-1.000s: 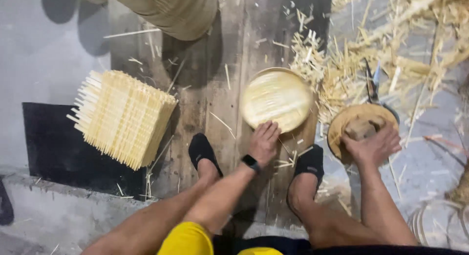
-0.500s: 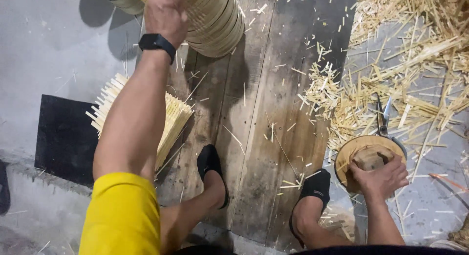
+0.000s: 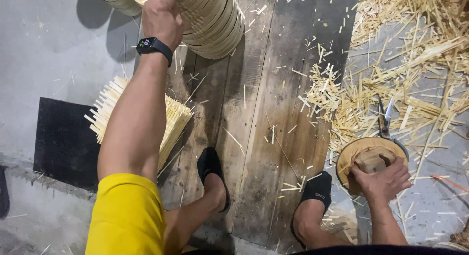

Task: Trimming and weaving bamboo strips into a circular basket or steamer component.

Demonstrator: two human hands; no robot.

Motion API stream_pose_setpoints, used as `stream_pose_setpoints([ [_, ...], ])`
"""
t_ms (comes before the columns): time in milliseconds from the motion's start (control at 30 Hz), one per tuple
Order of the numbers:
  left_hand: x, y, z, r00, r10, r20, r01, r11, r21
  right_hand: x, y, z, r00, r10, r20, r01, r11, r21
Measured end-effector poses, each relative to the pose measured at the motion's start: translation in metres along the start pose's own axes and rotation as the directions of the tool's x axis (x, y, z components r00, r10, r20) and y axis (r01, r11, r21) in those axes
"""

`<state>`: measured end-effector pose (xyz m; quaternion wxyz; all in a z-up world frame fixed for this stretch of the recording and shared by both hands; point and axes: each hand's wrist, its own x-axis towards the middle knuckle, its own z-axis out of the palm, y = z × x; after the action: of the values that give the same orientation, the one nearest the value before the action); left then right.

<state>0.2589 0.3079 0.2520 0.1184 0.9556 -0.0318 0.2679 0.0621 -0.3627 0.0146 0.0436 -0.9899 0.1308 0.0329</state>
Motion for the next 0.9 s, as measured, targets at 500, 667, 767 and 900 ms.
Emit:
stream_pose_setpoints([
  [500,-0.129,0.210,0.042,0.749,-0.359,0.556,0.583,0.756,-0.298,0.010,-0.079,-0.102,0.964,-0.193,0.185,-0.120,0.305,0.945],
  [667,-0.275,0.278,0.176,0.387,-0.440,0.810,0.888,-0.059,-0.456,0.005,-0.117,-0.056,0.830,-0.432,0.352,-0.491,-0.268,0.829],
  [767,-0.298,0.265,0.169,0.308,-0.527,0.792,0.818,-0.279,-0.504,-0.007,-0.122,-0.018,0.811,-0.373,0.451,-0.513,-0.084,0.854],
  [900,-0.309,0.178,0.155,0.449,-0.532,0.718,0.890,0.340,-0.304,-0.030,-0.148,-0.035,0.796,-0.233,0.559,-0.388,0.513,0.766],
])
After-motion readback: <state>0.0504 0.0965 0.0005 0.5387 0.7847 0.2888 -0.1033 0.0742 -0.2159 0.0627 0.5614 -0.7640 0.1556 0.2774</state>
